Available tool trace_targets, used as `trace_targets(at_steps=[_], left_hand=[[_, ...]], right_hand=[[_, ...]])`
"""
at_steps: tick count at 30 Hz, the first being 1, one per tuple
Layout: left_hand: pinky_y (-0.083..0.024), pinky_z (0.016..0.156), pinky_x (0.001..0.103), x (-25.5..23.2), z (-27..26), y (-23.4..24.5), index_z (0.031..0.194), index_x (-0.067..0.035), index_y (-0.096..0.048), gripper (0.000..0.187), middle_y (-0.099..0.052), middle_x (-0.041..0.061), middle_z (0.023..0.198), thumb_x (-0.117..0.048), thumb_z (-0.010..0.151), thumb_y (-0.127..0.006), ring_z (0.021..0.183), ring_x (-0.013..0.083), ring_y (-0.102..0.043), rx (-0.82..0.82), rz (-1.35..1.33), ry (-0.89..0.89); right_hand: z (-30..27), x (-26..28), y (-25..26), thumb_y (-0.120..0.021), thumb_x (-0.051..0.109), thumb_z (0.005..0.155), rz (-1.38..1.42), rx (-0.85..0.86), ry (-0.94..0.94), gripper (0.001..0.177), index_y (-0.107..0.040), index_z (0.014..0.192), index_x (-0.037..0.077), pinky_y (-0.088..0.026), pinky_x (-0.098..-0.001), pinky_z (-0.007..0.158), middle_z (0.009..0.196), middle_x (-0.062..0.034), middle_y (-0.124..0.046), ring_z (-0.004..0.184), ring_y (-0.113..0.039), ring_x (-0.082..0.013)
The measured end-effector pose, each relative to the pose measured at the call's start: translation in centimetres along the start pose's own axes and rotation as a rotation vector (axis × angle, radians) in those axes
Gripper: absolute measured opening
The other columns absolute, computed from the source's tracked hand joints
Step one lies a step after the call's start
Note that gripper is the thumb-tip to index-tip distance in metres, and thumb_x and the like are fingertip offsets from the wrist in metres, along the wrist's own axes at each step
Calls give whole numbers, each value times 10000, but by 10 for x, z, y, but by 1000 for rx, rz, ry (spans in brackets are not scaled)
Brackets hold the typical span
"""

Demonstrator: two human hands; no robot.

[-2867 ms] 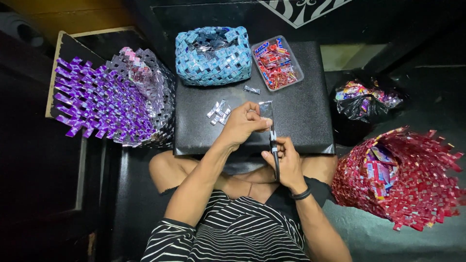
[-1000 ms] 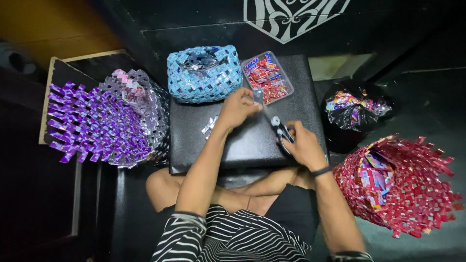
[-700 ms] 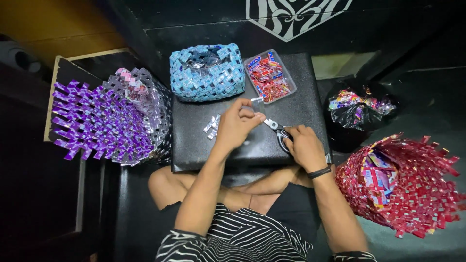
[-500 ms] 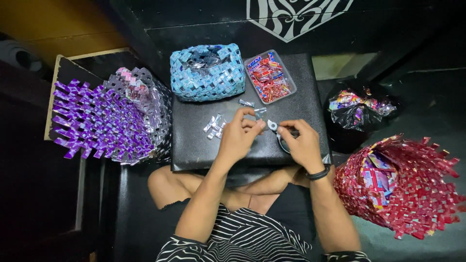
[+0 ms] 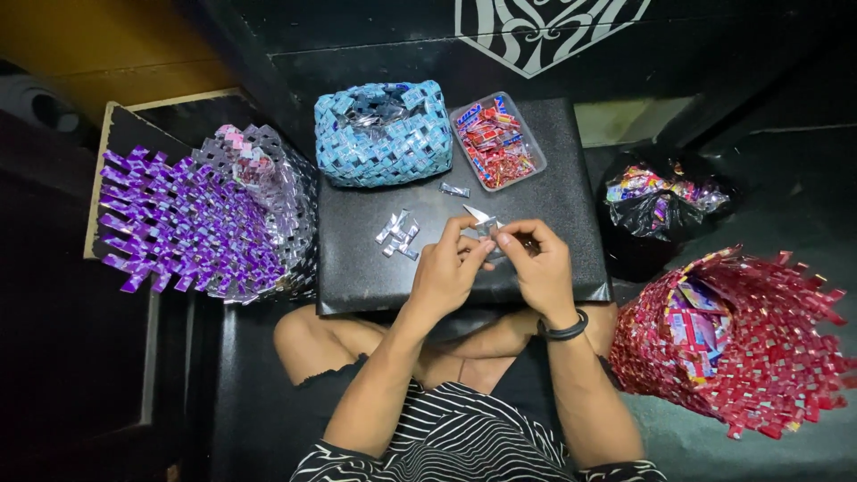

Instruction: Folding and preparing plastic strips for weaving into baskets

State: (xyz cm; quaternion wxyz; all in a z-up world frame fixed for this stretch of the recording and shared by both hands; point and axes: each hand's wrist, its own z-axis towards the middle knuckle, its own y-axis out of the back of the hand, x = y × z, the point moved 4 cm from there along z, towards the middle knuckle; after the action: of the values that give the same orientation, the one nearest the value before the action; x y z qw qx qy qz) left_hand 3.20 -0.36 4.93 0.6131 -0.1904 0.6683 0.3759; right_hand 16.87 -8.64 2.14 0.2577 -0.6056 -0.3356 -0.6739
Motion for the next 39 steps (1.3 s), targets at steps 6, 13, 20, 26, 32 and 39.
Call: trace_targets(at_steps=[6,13,20,26,32,39], left_hand=[[-600,734,386,-2,-5,4,1268,-58,-514,286,-774,148,869,-171,1019,-599,762,269,-779,7,37,-37],[-587,736,418,4,-8,24,1274,-137,-537,262,-785,68,864,-222,1029,-576,768,272,-770,28,201,-141],[-569,815,474,7,-12,41,1274,-112,-588,348,-756,113,1024,-290,980,-648,945,349,-728,-107,302,-200],[-601,772,318,27,-19,50,1005,-105,-708,148,-708,40,946,-207,918,-769,927,244,-725,-397,81,-210],[-612,726,307,22,-24,54,958,-91,-721,101,-708,53,883,-164,915,-776,870,237,-731,-408,-70,-197],[-584,739,273,64,-18,58,1020,-30,-668,214,-715,88,872,-93,869,-806,829,143,-685,-342,-436,14]], right_hand=[[0,-6,-3,-761,75,916,18,9,18,75,-753,988,59,-586,-260,684,841,-97,-720,789,-651,-124],[2,-25,-22,-738,80,942,84,107,42,101,-744,864,16,-558,-340,886,953,-112,-712,969,-672,-177],[1,-6,-40,-751,125,932,42,104,79,114,-764,953,14,-494,-376,979,1109,-144,-717,1065,-656,-207],[-4,5,-51,-766,136,927,10,72,78,128,-764,960,12,-524,-346,935,1125,-130,-699,1020,-684,-204],[-16,13,-62,-762,125,929,57,52,46,133,-767,974,0,-561,-333,887,1142,-133,-676,957,-703,-184],[-17,16,-76,-765,138,930,18,68,139,136,-768,966,6,-543,-331,892,1101,-142,-678,986,-694,-205]])
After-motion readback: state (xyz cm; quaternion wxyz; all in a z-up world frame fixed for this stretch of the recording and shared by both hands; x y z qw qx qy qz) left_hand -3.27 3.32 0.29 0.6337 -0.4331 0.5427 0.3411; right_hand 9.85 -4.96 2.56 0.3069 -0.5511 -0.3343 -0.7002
